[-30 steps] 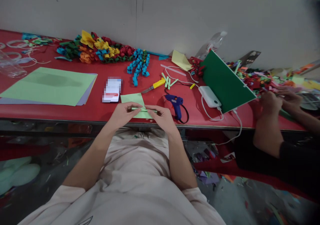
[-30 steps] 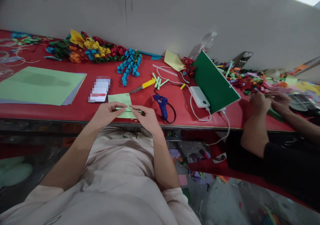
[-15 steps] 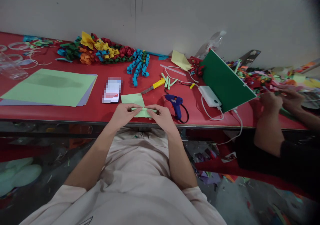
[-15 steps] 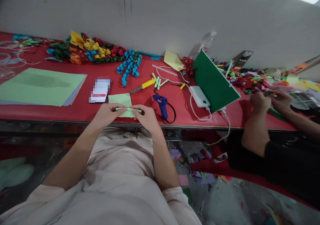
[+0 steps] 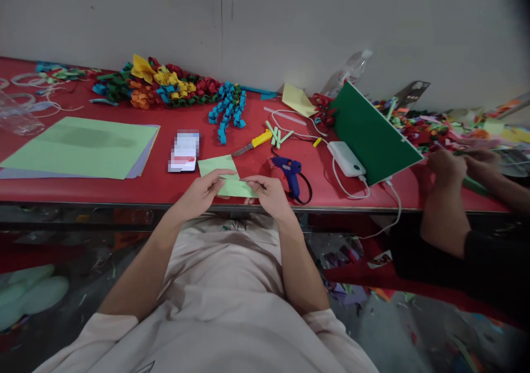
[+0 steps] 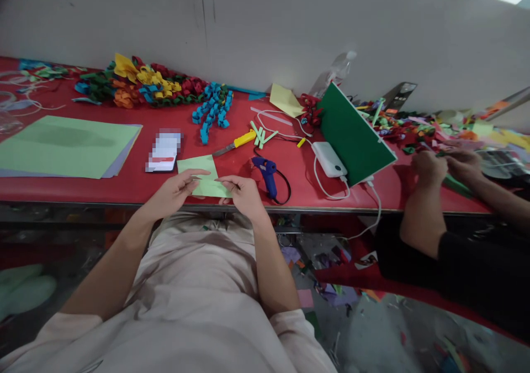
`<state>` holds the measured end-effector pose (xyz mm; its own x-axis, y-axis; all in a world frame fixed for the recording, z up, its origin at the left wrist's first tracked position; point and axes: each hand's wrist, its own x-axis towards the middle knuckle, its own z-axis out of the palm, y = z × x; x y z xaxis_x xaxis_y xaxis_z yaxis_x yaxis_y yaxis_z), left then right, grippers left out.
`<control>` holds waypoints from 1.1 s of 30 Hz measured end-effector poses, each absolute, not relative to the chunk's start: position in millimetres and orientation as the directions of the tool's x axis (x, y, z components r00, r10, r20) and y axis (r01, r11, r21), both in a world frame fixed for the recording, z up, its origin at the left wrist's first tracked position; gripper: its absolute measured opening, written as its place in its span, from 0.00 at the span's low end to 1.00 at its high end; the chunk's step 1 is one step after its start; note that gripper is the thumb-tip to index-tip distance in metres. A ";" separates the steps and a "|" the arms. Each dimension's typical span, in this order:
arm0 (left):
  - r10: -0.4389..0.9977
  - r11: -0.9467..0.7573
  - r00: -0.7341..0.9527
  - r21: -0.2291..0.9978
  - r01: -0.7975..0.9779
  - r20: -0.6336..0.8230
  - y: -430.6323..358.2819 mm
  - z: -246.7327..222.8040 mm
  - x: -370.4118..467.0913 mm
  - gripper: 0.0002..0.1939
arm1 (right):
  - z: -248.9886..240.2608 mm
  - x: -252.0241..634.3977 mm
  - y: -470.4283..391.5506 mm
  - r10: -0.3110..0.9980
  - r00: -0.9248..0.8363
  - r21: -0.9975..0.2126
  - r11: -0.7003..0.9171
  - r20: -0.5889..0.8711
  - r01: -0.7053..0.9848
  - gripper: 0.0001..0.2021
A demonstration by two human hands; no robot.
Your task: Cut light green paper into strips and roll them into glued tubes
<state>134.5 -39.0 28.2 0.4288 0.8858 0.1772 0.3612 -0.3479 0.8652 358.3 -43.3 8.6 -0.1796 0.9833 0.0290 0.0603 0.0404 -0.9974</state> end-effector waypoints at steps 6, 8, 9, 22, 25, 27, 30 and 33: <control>0.780 -0.602 0.482 0.691 0.402 0.399 -45.0 35.6 138.9 0.14 | 13.0 361.4 -44.8 0.979 -0.201 -0.998 0.053 0.046 0.029 0.18; 0.777 -0.617 0.437 0.684 0.389 0.453 -41.9 33.0 142.9 0.12 | 15.2 361.5 -46.3 0.978 -0.203 -0.997 0.063 0.053 0.044 0.18; 0.778 -0.620 0.410 0.687 0.380 0.475 -40.3 30.9 145.0 0.12 | 16.1 361.5 -46.9 0.978 -0.200 -0.996 0.071 0.059 0.051 0.18; 0.983 -0.103 0.155 0.993 0.053 0.094 -38.0 15.2 162.4 0.25 | 14.2 358.3 -47.9 0.976 -0.146 -0.983 0.171 0.159 0.071 0.17; 0.985 -0.031 0.170 0.999 0.020 0.027 -34.7 14.5 162.8 0.23 | 13.4 356.8 -46.9 0.977 -0.134 -0.978 0.182 0.168 0.100 0.16; 0.989 -0.037 0.141 0.999 0.012 0.035 -33.8 13.6 163.9 0.22 | 11.7 356.5 -44.9 0.980 -0.132 -0.983 0.162 0.149 0.089 0.16; 0.995 -0.064 0.083 0.998 0.003 0.064 -34.1 14.0 165.7 0.23 | 9.5 356.9 -42.4 0.981 -0.142 -0.988 0.142 0.133 0.053 0.16; 0.995 -0.053 0.088 0.998 0.013 0.052 -34.3 15.6 165.4 0.26 | 10.8 357.4 -42.3 0.975 -0.157 -0.982 0.170 0.156 0.080 0.17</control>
<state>165.4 -34.3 15.6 0.0883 0.9947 0.0520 0.0131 -0.0533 0.9985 357.4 -42.3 10.8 -0.1565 0.9753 0.1561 0.0801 0.1701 -0.9822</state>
